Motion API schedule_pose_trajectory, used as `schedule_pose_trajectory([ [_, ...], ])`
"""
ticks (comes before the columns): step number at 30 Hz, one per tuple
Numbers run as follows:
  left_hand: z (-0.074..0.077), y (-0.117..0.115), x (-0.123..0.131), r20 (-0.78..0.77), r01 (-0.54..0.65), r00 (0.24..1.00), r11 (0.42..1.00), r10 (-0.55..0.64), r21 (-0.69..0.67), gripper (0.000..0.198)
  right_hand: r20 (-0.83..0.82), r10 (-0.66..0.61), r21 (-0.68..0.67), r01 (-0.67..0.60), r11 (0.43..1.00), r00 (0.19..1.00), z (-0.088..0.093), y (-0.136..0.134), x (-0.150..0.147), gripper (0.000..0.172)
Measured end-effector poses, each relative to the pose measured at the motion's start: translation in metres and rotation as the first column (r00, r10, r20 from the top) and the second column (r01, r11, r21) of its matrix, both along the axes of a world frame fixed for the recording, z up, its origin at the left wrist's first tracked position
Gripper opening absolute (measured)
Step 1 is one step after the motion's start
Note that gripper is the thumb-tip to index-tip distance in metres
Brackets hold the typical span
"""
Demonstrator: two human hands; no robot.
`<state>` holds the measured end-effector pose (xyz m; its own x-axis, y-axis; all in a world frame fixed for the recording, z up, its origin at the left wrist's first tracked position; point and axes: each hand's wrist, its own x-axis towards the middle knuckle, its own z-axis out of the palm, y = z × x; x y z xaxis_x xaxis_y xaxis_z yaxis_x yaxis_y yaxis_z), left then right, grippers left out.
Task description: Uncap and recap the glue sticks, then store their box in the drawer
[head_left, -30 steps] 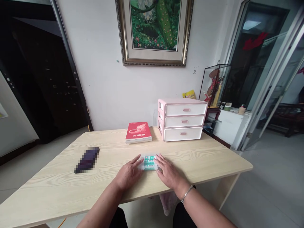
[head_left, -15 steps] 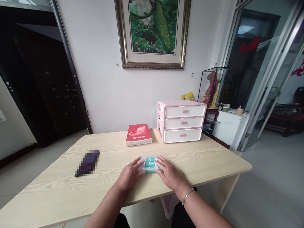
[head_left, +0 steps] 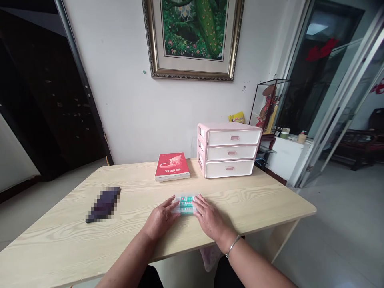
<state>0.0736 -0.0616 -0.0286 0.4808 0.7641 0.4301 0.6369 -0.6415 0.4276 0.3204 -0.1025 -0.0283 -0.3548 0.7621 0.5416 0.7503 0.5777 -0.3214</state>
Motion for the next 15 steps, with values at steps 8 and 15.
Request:
schedule_pose_trajectory([
  [8, 0.007, -0.012, 0.009, -0.045, -0.043, 0.997, 0.953, 0.059, 0.299, 0.045, -0.31, -0.058, 0.004, 0.063, 0.998, 0.949, 0.001, -0.006, 0.006, 0.039],
  [15, -0.006, -0.007, 0.005, -0.142, -0.065, 0.983, 0.951, 0.113, 0.303, 0.068, -0.868, -0.401, -0.398, 0.072, 0.914, 0.293, -0.007, 0.049, 0.061, 0.044],
])
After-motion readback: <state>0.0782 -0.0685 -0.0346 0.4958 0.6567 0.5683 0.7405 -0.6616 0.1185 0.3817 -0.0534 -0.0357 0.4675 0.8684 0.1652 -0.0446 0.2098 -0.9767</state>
